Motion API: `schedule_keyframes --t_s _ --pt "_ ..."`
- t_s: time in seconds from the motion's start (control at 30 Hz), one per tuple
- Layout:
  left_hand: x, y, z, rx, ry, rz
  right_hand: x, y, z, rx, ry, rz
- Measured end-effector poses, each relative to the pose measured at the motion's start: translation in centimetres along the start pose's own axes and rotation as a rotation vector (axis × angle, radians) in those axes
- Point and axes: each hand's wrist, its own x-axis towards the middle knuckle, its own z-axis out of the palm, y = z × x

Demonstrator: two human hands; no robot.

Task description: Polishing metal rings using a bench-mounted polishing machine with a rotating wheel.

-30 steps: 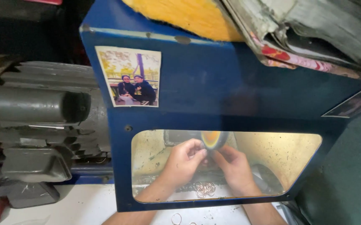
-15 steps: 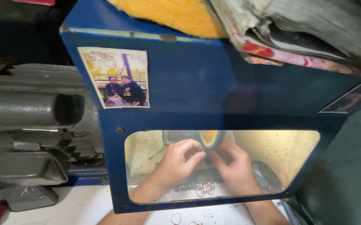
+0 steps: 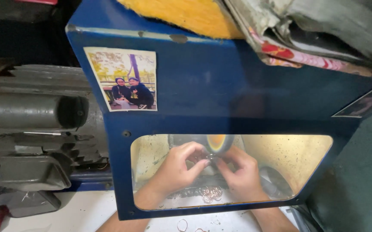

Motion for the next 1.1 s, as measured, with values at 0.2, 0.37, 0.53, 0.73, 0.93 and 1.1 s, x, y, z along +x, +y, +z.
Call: schedule_keyframes --t_s 0.2,0.37,0.53,0.73,0.93,1.1 --pt "0.8 -0.2 2.8 -0.211 0.076 -0.362 0.8 0.3 -0.3 0.355 -0.065 0.537" --pt "0.5 0.0 3.2 -0.332 0.115 -0.37 0.4 0.6 0.9 0.503 0.014 0.571" --pt "0.4 0.5 1.4 -0.107 0.038 -0.061 0.2 0.4 0.1 0.386 0.001 0.394" --pt "0.8 -0.6 2.9 0.114 -0.001 -0.004 0.8 -0.5 -1.3 0.115 -0.07 0.158" --pt "1.3 0.3 3.4 -0.03 0.13 -0.285 0.9 -0.5 -0.3 0.396 -0.023 0.584" --pt "1.0 0.7 1.6 0.009 0.06 -0.039 0.4 -0.4 -0.2 0.136 0.016 0.034"
